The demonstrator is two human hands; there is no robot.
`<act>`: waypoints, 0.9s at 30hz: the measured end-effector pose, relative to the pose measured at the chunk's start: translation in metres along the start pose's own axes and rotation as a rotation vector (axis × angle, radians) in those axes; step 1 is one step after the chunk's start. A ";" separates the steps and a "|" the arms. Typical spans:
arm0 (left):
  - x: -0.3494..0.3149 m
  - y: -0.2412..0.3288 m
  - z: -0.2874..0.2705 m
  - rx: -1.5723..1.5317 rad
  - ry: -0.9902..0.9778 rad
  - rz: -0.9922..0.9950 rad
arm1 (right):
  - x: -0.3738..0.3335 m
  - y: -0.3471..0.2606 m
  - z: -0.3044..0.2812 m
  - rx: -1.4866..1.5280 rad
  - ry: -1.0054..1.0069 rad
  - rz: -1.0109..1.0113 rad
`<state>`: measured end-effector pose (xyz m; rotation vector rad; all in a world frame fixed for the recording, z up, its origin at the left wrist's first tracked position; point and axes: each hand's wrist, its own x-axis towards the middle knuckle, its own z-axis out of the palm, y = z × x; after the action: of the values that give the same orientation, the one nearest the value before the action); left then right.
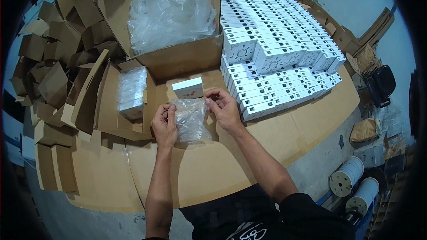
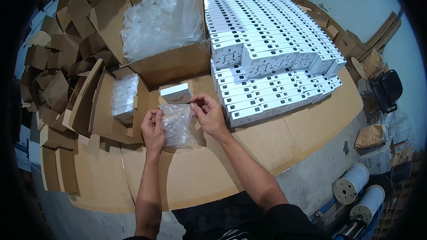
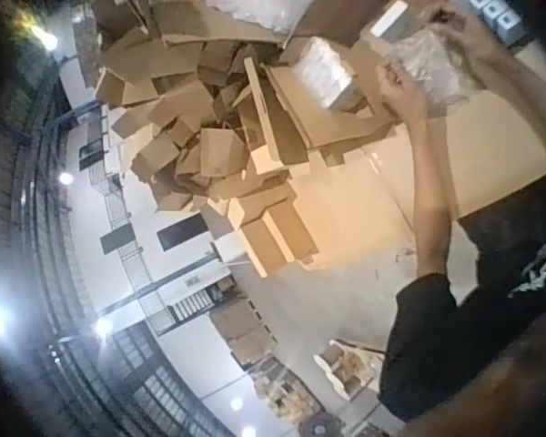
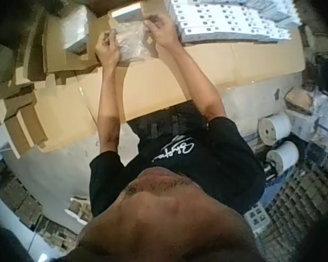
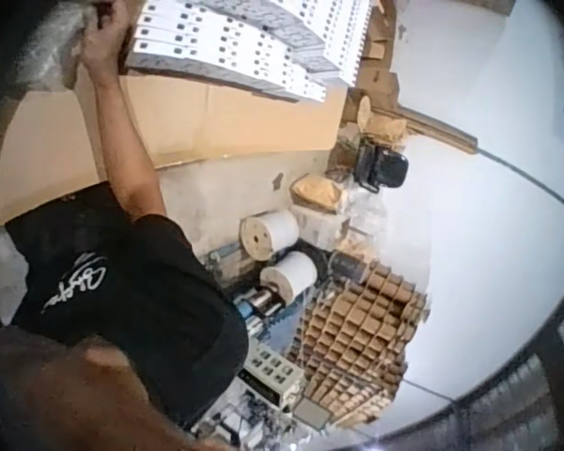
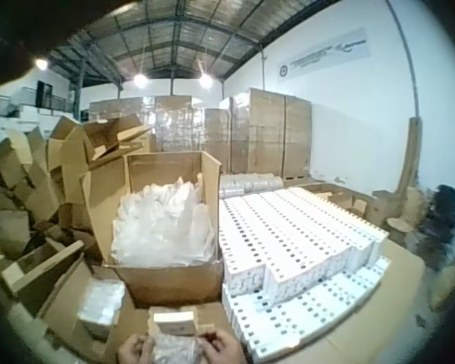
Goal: Packing small white product boxes into a larger cardboard shipping box with bubble wrap protection.
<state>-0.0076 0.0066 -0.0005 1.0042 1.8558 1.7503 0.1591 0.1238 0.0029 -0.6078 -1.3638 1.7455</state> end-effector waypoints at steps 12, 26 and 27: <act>-0.006 0.009 0.011 -0.141 0.044 -0.051 | -0.002 0.011 0.009 -0.015 -0.046 0.140; 0.004 0.004 -0.005 -0.212 -0.170 -0.094 | -0.001 0.016 0.014 0.241 0.001 0.148; 0.004 0.006 -0.002 -0.233 -0.116 -0.058 | -0.001 0.018 0.013 0.121 -0.020 0.185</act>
<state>-0.0102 0.0078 0.0065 0.9303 1.5538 1.7845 0.1445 0.1146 -0.0105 -0.6676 -1.2371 1.9709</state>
